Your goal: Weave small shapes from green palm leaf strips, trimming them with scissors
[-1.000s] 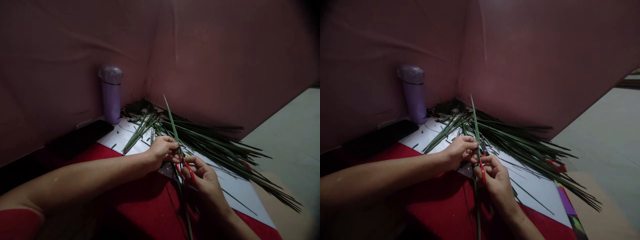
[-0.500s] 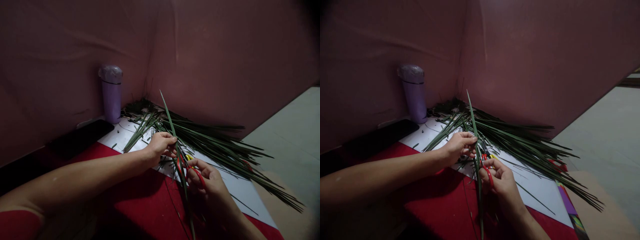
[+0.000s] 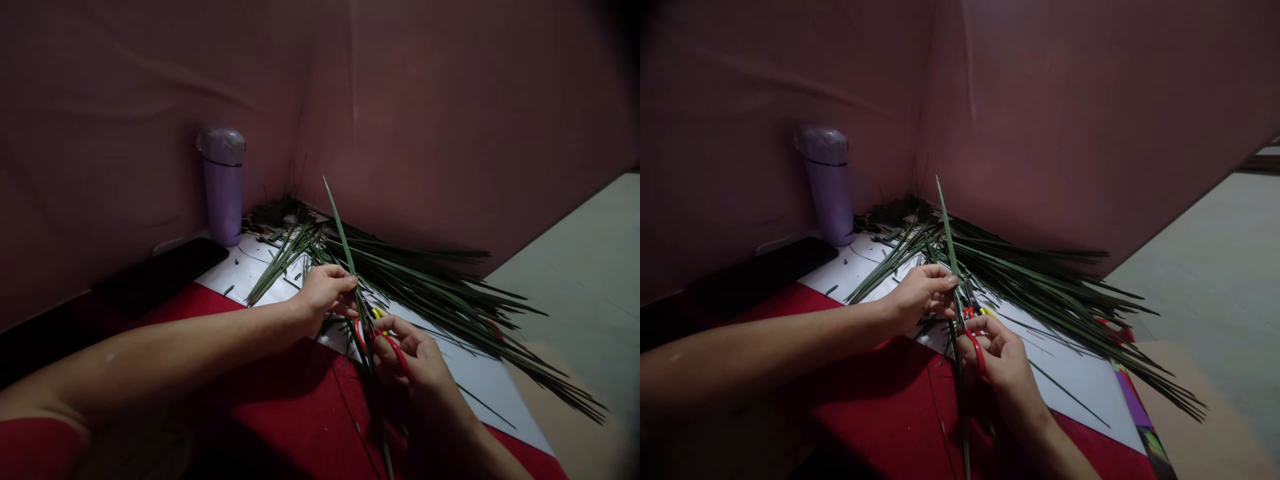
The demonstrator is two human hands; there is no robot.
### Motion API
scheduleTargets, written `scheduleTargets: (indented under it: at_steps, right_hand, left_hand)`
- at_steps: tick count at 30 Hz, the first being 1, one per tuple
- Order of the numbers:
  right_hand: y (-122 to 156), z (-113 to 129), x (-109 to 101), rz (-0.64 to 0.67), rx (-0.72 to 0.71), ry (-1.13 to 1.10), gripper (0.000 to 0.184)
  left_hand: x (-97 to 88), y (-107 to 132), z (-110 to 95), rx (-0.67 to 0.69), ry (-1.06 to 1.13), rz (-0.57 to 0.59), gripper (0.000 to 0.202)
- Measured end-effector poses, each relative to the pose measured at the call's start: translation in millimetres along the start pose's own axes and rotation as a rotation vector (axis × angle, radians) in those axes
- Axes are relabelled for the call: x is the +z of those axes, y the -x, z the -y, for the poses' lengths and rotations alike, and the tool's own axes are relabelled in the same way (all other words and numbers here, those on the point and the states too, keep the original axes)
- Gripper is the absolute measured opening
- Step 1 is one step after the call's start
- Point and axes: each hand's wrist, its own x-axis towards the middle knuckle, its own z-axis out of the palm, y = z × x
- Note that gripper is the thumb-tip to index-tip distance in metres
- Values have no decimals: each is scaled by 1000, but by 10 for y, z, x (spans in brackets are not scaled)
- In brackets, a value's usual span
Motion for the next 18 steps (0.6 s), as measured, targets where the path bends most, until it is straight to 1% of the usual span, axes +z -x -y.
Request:
scheduleTargets:
  at_steps: [10, 15, 18]
  right_hand:
    - [17, 6, 69, -21, 11, -96, 27]
    - [41, -19, 100, -57, 29, -72, 26]
    - [32, -47, 88, -48, 26, -62, 29]
  left_hand:
    - [3, 14, -25, -35, 24, -8, 10]
    - [-45, -35, -33, 28, -14, -46, 10]
    - [-61, -56, -36, 57, -22, -51, 11]
